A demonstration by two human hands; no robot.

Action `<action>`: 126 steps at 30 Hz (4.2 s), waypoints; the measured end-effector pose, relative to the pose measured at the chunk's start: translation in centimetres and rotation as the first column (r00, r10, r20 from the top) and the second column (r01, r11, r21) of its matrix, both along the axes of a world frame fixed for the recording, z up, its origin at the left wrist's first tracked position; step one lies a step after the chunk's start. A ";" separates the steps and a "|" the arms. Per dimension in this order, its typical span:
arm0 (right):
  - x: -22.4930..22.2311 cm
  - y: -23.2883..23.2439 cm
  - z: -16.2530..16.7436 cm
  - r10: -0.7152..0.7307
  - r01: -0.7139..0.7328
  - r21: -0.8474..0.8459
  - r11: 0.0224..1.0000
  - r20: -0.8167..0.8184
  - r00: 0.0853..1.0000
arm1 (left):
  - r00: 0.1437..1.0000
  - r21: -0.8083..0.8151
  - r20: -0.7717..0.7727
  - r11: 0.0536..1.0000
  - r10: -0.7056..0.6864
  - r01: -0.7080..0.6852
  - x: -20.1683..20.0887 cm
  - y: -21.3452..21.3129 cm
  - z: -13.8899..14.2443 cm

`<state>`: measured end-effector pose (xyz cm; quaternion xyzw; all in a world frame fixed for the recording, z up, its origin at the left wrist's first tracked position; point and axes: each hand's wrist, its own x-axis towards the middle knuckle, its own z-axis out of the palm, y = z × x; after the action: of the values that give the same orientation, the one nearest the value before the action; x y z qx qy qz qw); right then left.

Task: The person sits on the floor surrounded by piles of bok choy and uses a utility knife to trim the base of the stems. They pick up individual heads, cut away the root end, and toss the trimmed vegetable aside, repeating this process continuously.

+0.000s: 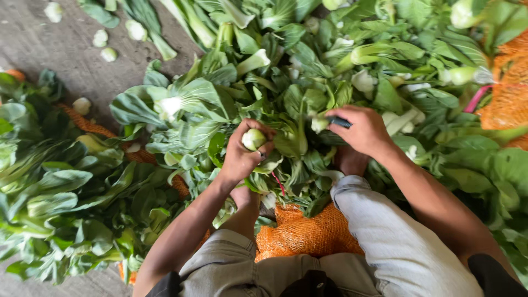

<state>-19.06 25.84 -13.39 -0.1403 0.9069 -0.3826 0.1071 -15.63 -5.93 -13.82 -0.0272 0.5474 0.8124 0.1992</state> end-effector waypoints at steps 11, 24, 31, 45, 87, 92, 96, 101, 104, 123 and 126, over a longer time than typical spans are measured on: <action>1.6 -4.4 4.8 0.057 0.110 -0.470 0.876 0.327 0.943 | 0.992 -0.056 0.012 0.990 -0.129 0.130 -0.7 4.1 6.0; 1.7 -7.2 9.9 0.101 -0.129 -0.079 0.989 -0.286 0.953 | 0.976 -0.519 -0.218 0.849 -0.016 -0.102 -0.4 2.8 6.3; 0.4 -5.6 7.8 0.093 -0.090 0.023 0.996 -0.276 0.957 | 0.961 -0.583 -0.275 0.801 -0.034 -0.138 0.0 2.9 7.1; 0.7 -1.4 -1.5 -0.271 0.520 -0.194 0.832 0.676 0.685 | 0.980 0.194 -0.096 0.969 0.177 -0.156 -2.3 -0.2 4.8; 2.0 -3.2 7.7 0.354 0.289 -0.694 0.659 0.626 0.695 | 0.996 0.038 -0.088 0.999 -0.023 0.026 -1.3 3.2 2.2; 1.6 -4.6 8.3 0.133 -0.014 -0.364 0.931 0.303 0.944 | 0.975 -0.065 -0.183 0.991 -0.128 0.117 -0.9 2.1 2.8; 1.7 -5.7 7.0 -0.033 0.153 -0.295 0.943 0.374 0.927 | 0.968 0.123 -0.208 0.979 -0.137 0.165 -1.5 1.6 3.2; 1.9 -6.1 6.3 0.065 -0.003 -0.600 0.800 0.082 0.995 | 0.937 0.033 -0.309 0.982 -0.165 0.184 -1.5 1.8 3.2; 2.6 -6.5 6.1 0.013 0.089 -0.606 0.791 0.162 0.987 | 0.965 0.080 -0.201 0.980 -0.166 0.185 -0.5 3.4 3.1; 0.5 -7.4 11.0 0.228 -0.207 0.097 0.973 -0.316 0.921 | 0.941 -0.312 -0.336 0.939 0.035 -0.146 0.1 1.0 1.6; 0.4 -7.0 11.1 0.254 -0.233 0.103 0.967 -0.337 0.907 | 0.927 -0.279 -0.375 0.952 0.014 -0.127 0.3 0.9 1.8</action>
<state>-18.66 18.81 -2.29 -0.3142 0.8980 -0.3080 -0.0034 -15.32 -4.99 -12.02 0.0759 0.6897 0.7178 0.0569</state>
